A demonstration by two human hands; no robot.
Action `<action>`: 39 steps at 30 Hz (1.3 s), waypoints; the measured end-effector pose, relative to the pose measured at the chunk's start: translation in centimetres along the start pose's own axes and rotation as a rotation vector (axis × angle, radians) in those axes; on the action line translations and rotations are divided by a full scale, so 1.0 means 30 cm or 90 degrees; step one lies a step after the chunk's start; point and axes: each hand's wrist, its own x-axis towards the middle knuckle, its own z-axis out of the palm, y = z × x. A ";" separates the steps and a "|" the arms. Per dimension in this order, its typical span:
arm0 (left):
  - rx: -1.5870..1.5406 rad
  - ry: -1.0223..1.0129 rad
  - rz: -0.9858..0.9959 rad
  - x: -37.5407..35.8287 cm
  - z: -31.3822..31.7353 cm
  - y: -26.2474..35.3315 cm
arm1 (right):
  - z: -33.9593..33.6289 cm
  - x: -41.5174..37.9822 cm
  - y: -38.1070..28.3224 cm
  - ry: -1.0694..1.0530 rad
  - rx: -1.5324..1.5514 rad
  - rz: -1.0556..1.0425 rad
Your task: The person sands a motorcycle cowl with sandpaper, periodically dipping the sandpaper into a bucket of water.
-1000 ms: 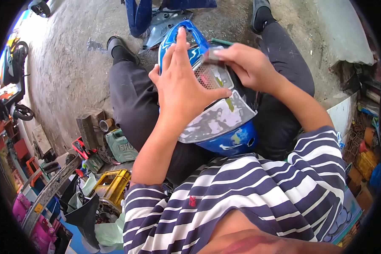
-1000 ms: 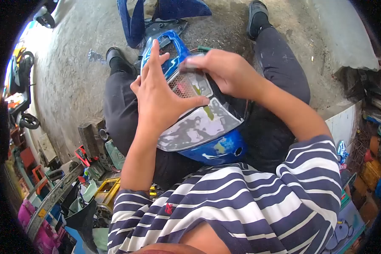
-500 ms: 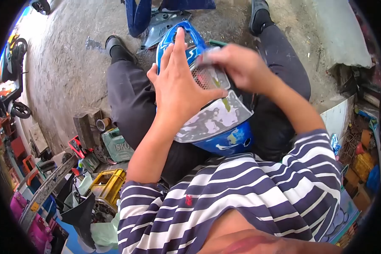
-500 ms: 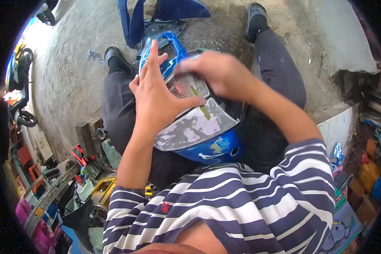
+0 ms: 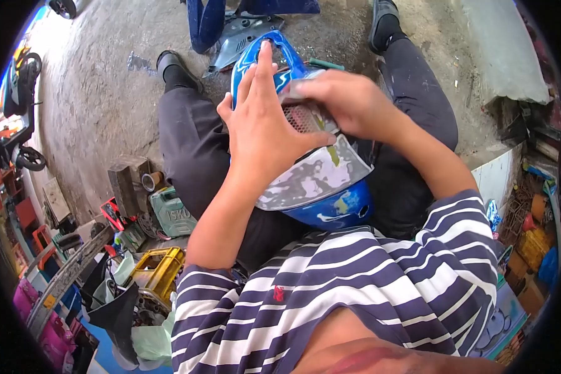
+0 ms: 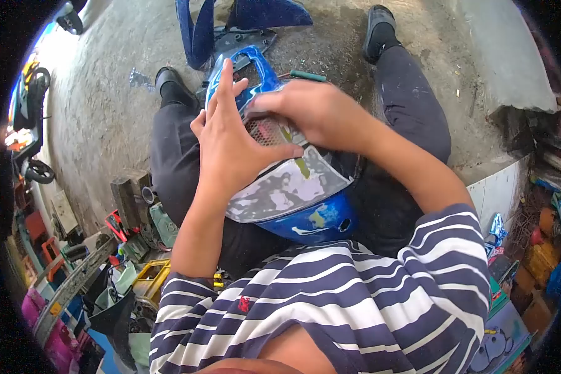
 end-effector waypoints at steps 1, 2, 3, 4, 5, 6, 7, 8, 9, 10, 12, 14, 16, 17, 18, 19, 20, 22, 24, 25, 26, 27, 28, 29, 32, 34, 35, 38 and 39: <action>-0.010 -0.001 -0.006 -0.016 0.001 -0.006 | 0.002 -0.007 0.028 0.019 0.045 0.063; 0.007 0.016 0.006 -0.017 0.011 -0.009 | -0.015 -0.011 0.084 0.025 0.008 0.109; 0.015 0.003 0.000 -0.027 0.011 -0.008 | -0.037 0.019 0.093 0.034 -0.035 0.153; 0.022 -0.005 -0.001 -0.025 0.008 -0.001 | -0.039 0.029 0.073 0.023 -0.068 0.015; 0.028 -0.009 0.000 -0.013 0.006 0.007 | -0.037 0.018 0.021 -0.043 -0.052 0.024; 0.012 -0.019 -0.011 -0.010 -0.002 0.007 | -0.022 0.011 0.009 -0.032 -0.042 0.000; 0.003 -0.002 -0.004 -0.005 0.002 0.008 | -0.004 0.004 0.011 -0.023 -0.027 -0.024; -0.004 0.010 0.001 -0.011 0.007 0.002 | -0.019 -0.002 0.041 -0.019 -0.027 0.020; -0.007 0.015 0.008 -0.017 0.011 -0.005 | -0.043 0.025 0.078 0.010 -0.045 0.005; 0.024 0.025 0.018 -0.014 0.016 0.003 | -0.037 0.019 0.069 -0.005 -0.041 -0.005; 0.004 -0.004 -0.004 -0.012 0.000 0.007 | -0.033 0.028 0.021 -0.032 -0.034 -0.050; -0.004 -0.007 -0.017 -0.012 -0.002 0.006 | -0.026 0.009 0.023 -0.010 -0.010 -0.016; 0.015 0.002 -0.007 -0.008 0.010 0.007 | -0.037 -0.013 0.109 0.032 -0.062 0.023; 0.023 0.006 -0.003 -0.010 0.012 0.010 | -0.044 -0.007 0.099 0.031 -0.059 0.025; 0.022 -0.001 -0.001 -0.012 0.008 0.008 | -0.031 0.004 0.036 -0.005 -0.025 -0.015; 0.004 -0.007 -0.006 -0.002 0.003 0.011 | -0.018 0.011 -0.021 -0.041 0.006 -0.056; -0.012 -0.018 -0.013 -0.002 -0.004 0.010 | -0.016 0.008 -0.005 -0.016 -0.025 -0.080; -0.013 -0.009 -0.003 -0.010 0.002 0.003 | -0.046 -0.020 0.101 0.015 -0.058 0.048; 0.000 -0.013 -0.010 -0.025 0.002 0.006 | -0.048 -0.004 0.072 0.001 -0.051 0.026; 0.004 -0.005 -0.007 -0.011 0.005 0.013 | -0.036 0.020 -0.020 -0.036 -0.022 -0.020; -0.006 -0.027 -0.027 -0.008 -0.004 0.019 | -0.041 0.022 -0.012 -0.045 -0.031 -0.026; -0.002 -0.011 -0.016 -0.010 0.003 0.016 | -0.028 0.009 -0.010 -0.053 -0.035 -0.026; 0.003 0.003 -0.004 -0.013 0.014 0.008 | -0.030 -0.012 0.061 -0.009 -0.057 0.032; 0.010 0.020 0.008 -0.013 0.018 0.002 | -0.043 -0.025 0.139 0.034 -0.078 0.086; 0.008 0.011 0.001 -0.008 0.008 0.007 | -0.025 0.017 -0.007 -0.033 -0.050 -0.029; -0.008 -0.004 -0.014 -0.015 -0.001 0.005 | -0.012 -0.005 0.005 -0.012 -0.008 0.000; 0.002 0.004 -0.001 -0.018 0.004 0.002 | -0.027 -0.025 0.075 0.018 -0.040 0.083; 0.009 0.003 0.004 -0.015 0.009 0.003 | -0.036 -0.009 0.031 0.003 -0.029 0.053; -0.002 0.006 0.003 -0.002 0.004 0.007 | -0.030 0.000 -0.005 -0.020 -0.023 -0.046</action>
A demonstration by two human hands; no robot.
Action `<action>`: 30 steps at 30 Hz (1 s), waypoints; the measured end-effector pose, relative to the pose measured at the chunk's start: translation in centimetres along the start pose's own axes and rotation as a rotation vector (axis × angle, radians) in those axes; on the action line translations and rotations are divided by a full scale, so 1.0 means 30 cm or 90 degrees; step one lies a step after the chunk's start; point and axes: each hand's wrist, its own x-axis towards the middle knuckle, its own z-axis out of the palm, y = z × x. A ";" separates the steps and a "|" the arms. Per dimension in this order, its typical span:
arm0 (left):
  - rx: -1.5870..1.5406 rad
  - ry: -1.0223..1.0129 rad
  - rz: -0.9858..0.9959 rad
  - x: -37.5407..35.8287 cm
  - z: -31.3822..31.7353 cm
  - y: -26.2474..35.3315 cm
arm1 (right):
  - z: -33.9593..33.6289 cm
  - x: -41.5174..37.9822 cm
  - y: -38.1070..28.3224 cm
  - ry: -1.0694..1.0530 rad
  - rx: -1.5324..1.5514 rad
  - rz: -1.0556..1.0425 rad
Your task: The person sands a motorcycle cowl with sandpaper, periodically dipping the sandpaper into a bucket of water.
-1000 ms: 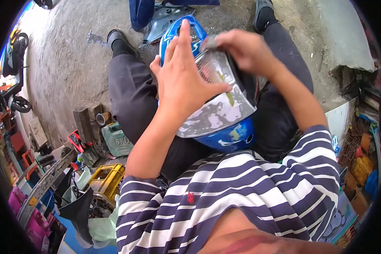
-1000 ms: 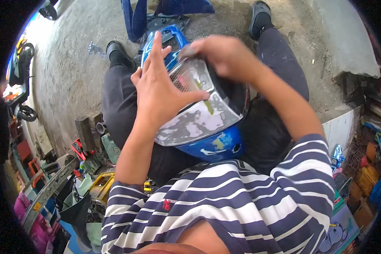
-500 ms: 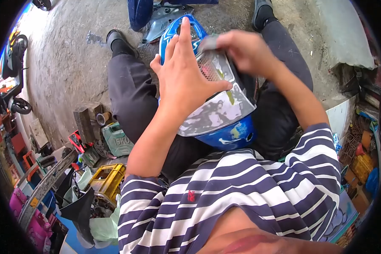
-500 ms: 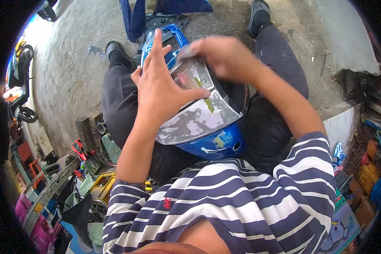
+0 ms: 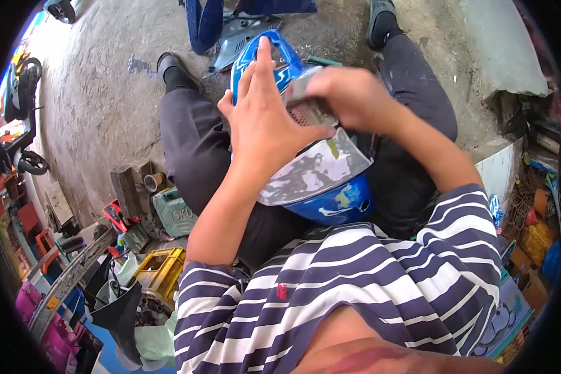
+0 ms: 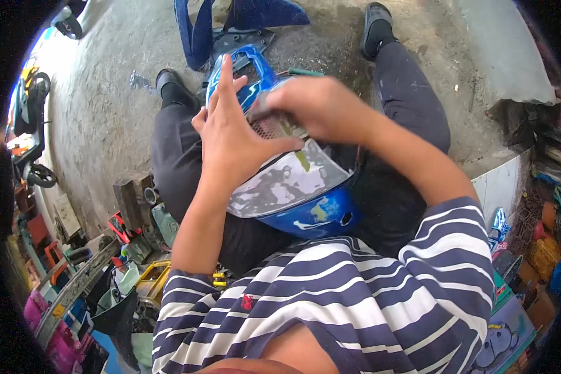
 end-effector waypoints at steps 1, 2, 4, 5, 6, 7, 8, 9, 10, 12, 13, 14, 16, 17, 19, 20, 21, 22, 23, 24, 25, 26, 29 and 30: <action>-0.010 -0.004 -0.006 -0.002 -0.005 0.000 | -0.007 -0.008 0.008 -0.003 0.010 0.044; -0.018 -0.012 -0.014 -0.016 -0.009 -0.004 | 0.000 -0.020 0.016 -0.005 0.025 0.090; 0.008 0.005 0.004 -0.022 0.007 -0.012 | -0.014 -0.014 0.107 0.058 -0.052 0.168; 0.015 0.000 -0.001 -0.026 0.008 -0.008 | -0.005 -0.018 0.088 0.050 -0.038 0.089; 0.020 0.002 0.000 -0.012 0.010 -0.001 | 0.016 -0.006 0.031 0.001 -0.010 0.062; 0.007 0.003 -0.005 -0.010 0.008 -0.004 | 0.012 0.010 0.009 -0.012 0.009 0.035; 0.012 0.005 -0.002 -0.009 0.013 0.000 | 0.012 0.012 -0.009 -0.024 0.036 0.013; 0.019 0.004 0.000 -0.014 0.013 -0.002 | 0.023 -0.025 0.051 0.012 0.029 0.126; 0.030 0.011 0.004 -0.008 0.010 -0.008 | 0.012 -0.025 0.105 0.071 0.015 0.159; 0.028 0.002 0.000 -0.023 0.004 -0.003 | 0.029 -0.032 0.125 0.071 -0.004 0.048; 0.027 -0.006 -0.010 -0.015 0.001 0.005 | 0.036 -0.017 0.069 0.040 0.000 0.020; 0.024 -0.015 -0.020 -0.003 0.002 0.011 | 0.045 -0.008 0.014 0.008 0.003 -0.006; 0.022 0.000 -0.006 -0.009 0.009 0.002 | 0.034 -0.031 0.062 0.072 0.038 0.129; 0.027 0.005 0.003 -0.005 0.014 0.006 | 0.021 -0.037 0.104 0.090 0.021 0.151; 0.023 -0.020 0.007 -0.004 0.009 0.010 | 0.034 -0.007 0.055 0.068 0.022 0.054; 0.007 -0.017 0.004 0.010 0.006 0.013 | 0.032 0.021 -0.035 0.031 -0.011 -0.015; -0.008 -0.023 -0.002 0.008 -0.001 0.013 | 0.028 0.005 -0.018 0.026 0.024 0.055; -0.020 -0.033 -0.011 -0.007 -0.009 0.008 | 0.042 -0.021 0.002 0.022 0.065 0.127; -0.005 -0.034 -0.017 -0.006 -0.007 0.006 | 0.034 -0.040 0.071 0.072 0.049 0.136; 0.008 -0.019 -0.011 -0.007 -0.006 0.002 | 0.010 -0.026 0.109 0.121 0.034 0.147; 0.019 -0.009 -0.007 -0.019 -0.001 0.002 | -0.007 -0.035 0.117 0.077 -0.023 0.170; 0.028 0.008 0.003 -0.011 0.009 0.007 | 0.000 -0.051 0.109 0.064 -0.017 0.111; -0.002 0.006 -0.006 -0.010 0.001 -0.003 | 0.009 -0.025 0.014 0.033 -0.017 -0.021; -0.007 0.002 -0.006 -0.016 -0.001 -0.009 | 0.010 -0.056 0.054 0.024 -0.002 0.074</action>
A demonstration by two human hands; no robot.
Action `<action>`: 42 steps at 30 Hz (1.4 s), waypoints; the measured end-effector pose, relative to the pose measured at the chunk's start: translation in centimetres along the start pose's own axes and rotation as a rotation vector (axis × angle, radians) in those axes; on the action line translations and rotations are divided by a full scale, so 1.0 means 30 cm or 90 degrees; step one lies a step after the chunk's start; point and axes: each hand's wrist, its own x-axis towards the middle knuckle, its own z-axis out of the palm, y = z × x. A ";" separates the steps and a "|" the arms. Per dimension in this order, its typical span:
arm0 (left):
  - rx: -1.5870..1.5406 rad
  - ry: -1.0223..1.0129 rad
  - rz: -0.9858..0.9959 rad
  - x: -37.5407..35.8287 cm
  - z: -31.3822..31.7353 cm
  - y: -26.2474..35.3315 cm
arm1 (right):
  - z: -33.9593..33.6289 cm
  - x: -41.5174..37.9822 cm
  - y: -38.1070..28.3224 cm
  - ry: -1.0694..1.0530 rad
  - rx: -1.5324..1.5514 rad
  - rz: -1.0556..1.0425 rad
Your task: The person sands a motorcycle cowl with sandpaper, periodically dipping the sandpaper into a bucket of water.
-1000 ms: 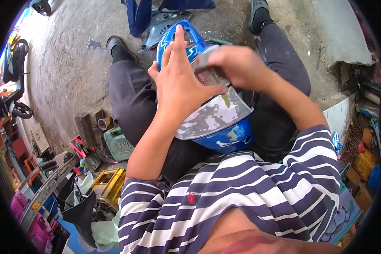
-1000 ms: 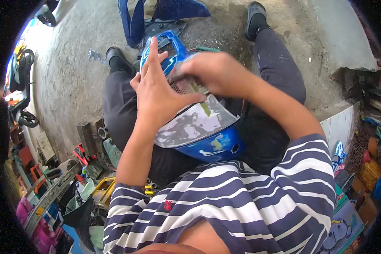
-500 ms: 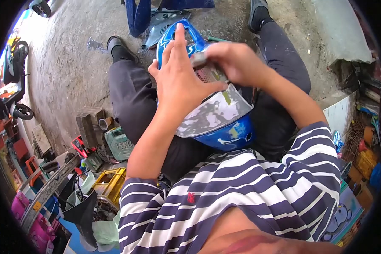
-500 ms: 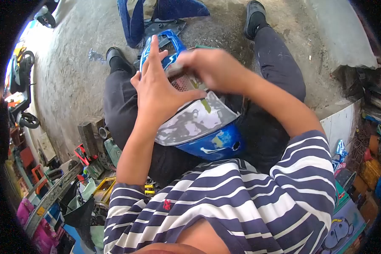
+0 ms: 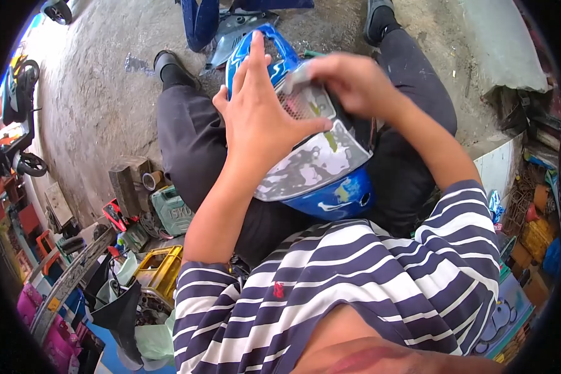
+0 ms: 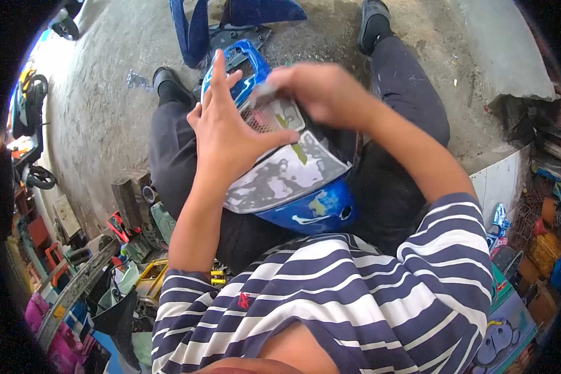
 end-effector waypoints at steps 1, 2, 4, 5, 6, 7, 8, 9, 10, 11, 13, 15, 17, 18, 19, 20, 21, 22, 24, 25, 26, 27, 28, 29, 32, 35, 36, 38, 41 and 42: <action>0.010 -0.005 0.000 -0.012 0.002 -0.001 | -0.003 -0.006 0.021 0.012 0.024 0.071; 0.020 -0.003 0.003 -0.012 0.007 0.003 | -0.013 0.004 0.033 0.024 0.044 0.136; 0.017 0.002 0.009 0.011 0.012 0.010 | 0.005 0.037 -0.063 -0.034 0.012 -0.039; 0.006 -0.004 0.005 0.009 0.008 0.007 | 0.004 0.023 -0.038 -0.005 0.015 0.000; -0.004 -0.009 0.002 0.003 0.001 0.001 | 0.007 0.006 0.000 0.025 0.018 0.038; 0.020 0.001 0.008 0.006 0.007 0.008 | -0.004 0.009 0.041 0.035 0.084 0.136; 0.028 -0.004 0.009 -0.001 0.006 0.007 | -0.015 0.010 0.059 0.031 0.022 0.135; 0.035 -0.006 0.011 -0.003 0.007 0.009 | 0.001 0.020 0.003 0.018 0.017 0.045; 0.040 -0.002 0.016 0.010 0.012 0.015 | 0.015 0.038 -0.051 0.004 0.005 -0.050; 0.012 -0.016 0.000 0.010 0.006 0.014 | 0.024 0.048 -0.060 0.016 0.019 -0.098; 0.012 0.002 0.010 0.007 0.008 0.011 | -0.005 0.014 0.030 0.039 0.028 0.069; 0.036 0.017 0.021 0.002 0.020 0.007 | 0.002 0.003 0.062 0.044 0.025 0.114; 0.011 0.004 0.004 0.009 0.010 0.007 | 0.018 0.047 -0.044 0.022 -0.018 -0.050; 0.002 -0.008 -0.006 0.005 0.007 0.006 | 0.022 0.051 -0.068 0.009 -0.020 -0.088; 0.002 0.006 0.010 0.001 0.009 0.001 | 0.029 0.025 -0.032 0.039 0.078 0.048; 0.012 0.010 0.015 0.006 0.011 0.002 | 0.020 0.015 0.040 0.073 0.022 0.047; 0.023 0.013 0.017 0.008 0.015 0.009 | 0.014 0.021 0.043 0.073 0.017 0.034; 0.031 0.016 0.019 0.005 0.017 0.016 | 0.010 0.025 0.038 0.071 0.011 0.023; 0.011 0.012 0.013 0.010 0.011 0.017 | 0.022 0.027 -0.022 0.039 0.030 0.002; 0.007 0.007 0.007 0.007 0.008 0.011 | 0.034 0.020 -0.050 0.026 0.045 -0.003; 0.005 0.002 0.000 0.002 0.006 0.003 | 0.022 0.011 -0.005 0.053 0.048 0.064; 0.010 0.012 0.009 0.002 0.012 0.002 | 0.003 0.027 0.021 0.064 0.029 0.087; 0.017 0.002 0.003 -0.012 0.008 -0.001 | -0.003 0.035 0.026 0.072 0.012 0.112; 0.022 -0.002 0.001 -0.012 0.005 0.003 | 0.027 0.017 -0.008 0.069 -0.005 0.008; 0.022 0.010 0.016 0.013 0.018 0.014 | 0.019 0.001 -0.027 0.053 0.031 0.036; 0.044 0.013 0.019 0.006 0.019 0.011 | 0.009 0.002 -0.002 0.061 0.000 0.024; 0.028 0.012 0.013 0.022 0.017 0.014 | 0.017 0.018 -0.064 0.031 0.024 -0.036; 0.004 -0.011 -0.005 0.009 0.001 0.006 | 0.018 0.017 -0.036 0.049 -0.010 -0.041; 0.025 -0.004 0.008 -0.006 0.006 0.001 | 0.021 0.010 0.043 0.074 0.017 0.034; 0.028 0.000 0.014 0.010 0.010 0.010 | 0.028 0.024 -0.040 0.035 0.039 0.006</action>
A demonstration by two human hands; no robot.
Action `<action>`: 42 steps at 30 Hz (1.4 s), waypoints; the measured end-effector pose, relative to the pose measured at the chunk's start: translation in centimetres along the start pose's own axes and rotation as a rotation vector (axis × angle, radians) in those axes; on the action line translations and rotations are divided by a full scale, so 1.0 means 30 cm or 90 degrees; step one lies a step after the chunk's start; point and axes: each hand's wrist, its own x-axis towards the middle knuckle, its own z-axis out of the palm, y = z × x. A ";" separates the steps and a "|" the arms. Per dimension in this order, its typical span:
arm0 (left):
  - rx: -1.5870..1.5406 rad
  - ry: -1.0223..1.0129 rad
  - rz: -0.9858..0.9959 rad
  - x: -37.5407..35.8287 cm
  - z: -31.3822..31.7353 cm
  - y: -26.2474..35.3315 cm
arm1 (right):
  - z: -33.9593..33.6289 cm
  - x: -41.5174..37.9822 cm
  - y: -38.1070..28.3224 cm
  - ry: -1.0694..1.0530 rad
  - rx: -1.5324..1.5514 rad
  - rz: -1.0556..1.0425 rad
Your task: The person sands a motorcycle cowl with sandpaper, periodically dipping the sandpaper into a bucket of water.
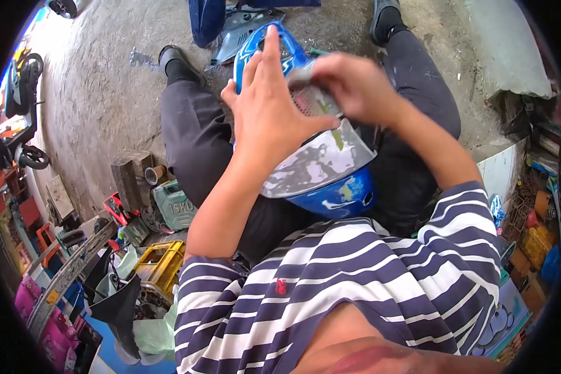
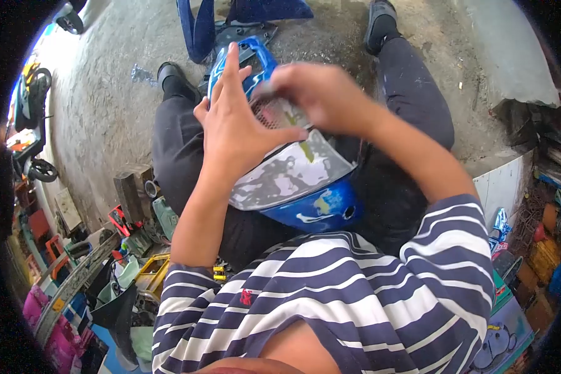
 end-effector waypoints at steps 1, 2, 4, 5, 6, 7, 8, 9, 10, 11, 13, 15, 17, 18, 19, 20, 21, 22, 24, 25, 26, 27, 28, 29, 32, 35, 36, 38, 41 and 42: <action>-0.007 0.005 0.004 0.012 0.005 0.008 | -0.001 -0.008 -0.002 0.015 0.006 0.012; -0.011 0.008 0.007 0.016 0.006 0.007 | 0.009 -0.014 0.001 0.032 0.016 0.024; -0.015 0.008 0.000 -0.003 0.003 -0.006 | -0.012 -0.005 0.065 0.033 -0.029 0.083; 0.012 0.002 -0.009 0.000 0.005 -0.001 | -0.019 -0.005 0.079 0.032 -0.051 0.115; -0.002 0.000 -0.014 0.004 0.000 -0.002 | 0.006 0.005 0.001 0.021 0.005 0.019; -0.016 -0.002 -0.017 0.004 -0.008 -0.004 | 0.011 0.001 0.002 0.025 0.011 0.011; -0.028 -0.014 -0.023 -0.006 -0.013 -0.008 | 0.029 -0.016 0.002 0.030 0.023 0.010; -0.035 -0.018 -0.015 -0.010 -0.009 -0.014 | 0.025 -0.019 0.013 0.042 0.002 0.032; -0.031 -0.015 -0.014 -0.014 -0.010 -0.017 | 0.010 -0.014 0.041 0.051 -0.017 0.051; -0.027 -0.015 -0.014 -0.019 -0.011 -0.016 | -0.001 -0.013 0.049 0.061 -0.037 0.074; -0.031 -0.014 -0.024 -0.010 -0.015 -0.011 | 0.005 -0.010 -0.018 0.040 -0.002 0.023; -0.030 0.004 -0.012 -0.012 -0.010 -0.010 | 0.000 -0.029 0.068 0.082 -0.066 0.089; -0.018 0.019 -0.001 -0.014 -0.005 -0.022 | -0.066 -0.051 0.174 0.153 -0.127 0.203; -0.021 0.018 0.001 -0.009 -0.013 -0.028 | -0.093 -0.063 0.175 0.179 -0.088 0.231; -0.027 0.015 -0.002 -0.013 -0.020 -0.032 | -0.107 -0.071 0.181 0.208 -0.056 0.259; -0.037 0.006 -0.006 -0.025 -0.021 -0.032 | -0.110 -0.089 0.184 0.235 -0.024 0.294; -0.028 0.010 -0.004 -0.027 -0.023 -0.031 | -0.105 -0.104 0.191 0.247 -0.022 0.305; -0.027 0.009 -0.003 -0.026 -0.021 -0.028 | -0.094 -0.115 0.200 0.259 -0.019 0.314; -0.018 0.007 -0.003 -0.025 -0.021 -0.028 | -0.077 -0.106 0.185 0.245 -0.030 0.289; -0.024 0.004 -0.006 -0.025 -0.022 -0.029 | -0.076 -0.079 0.136 0.222 -0.045 0.253; -0.029 0.002 -0.008 -0.024 -0.024 -0.027 | -0.072 -0.058 0.094 0.200 -0.060 0.216; -0.035 0.000 -0.009 -0.021 -0.025 -0.026 | -0.060 -0.048 0.070 0.192 -0.025 0.202; -0.035 0.002 -0.004 -0.019 -0.024 -0.025 | -0.053 -0.041 0.051 0.178 -0.025 0.174; -0.035 0.004 -0.001 -0.019 -0.023 -0.027 | -0.045 -0.036 0.033 0.162 -0.023 0.146; -0.050 -0.001 -0.004 -0.018 -0.020 -0.031 | -0.036 -0.009 0.001 0.076 0.011 0.039; -0.054 -0.004 0.001 -0.012 -0.019 -0.037 | -0.027 -0.013 0.016 -0.023 -0.006 -0.008; -0.054 -0.005 0.004 -0.012 -0.019 -0.038 | -0.037 -0.008 0.054 0.016 -0.040 0.019; -0.051 -0.004 0.007 -0.014 -0.021 -0.038 | -0.070 0.014 0.123 0.092 -0.113 0.072; -0.063 -0.001 0.007 -0.004 -0.025 -0.034 | -0.044 0.029 0.042 0.087 -0.033 -0.010; -0.069 -0.005 -0.002 -0.008 -0.026 -0.033 | -0.024 0.023 -0.001 0.067 0.024 -0.066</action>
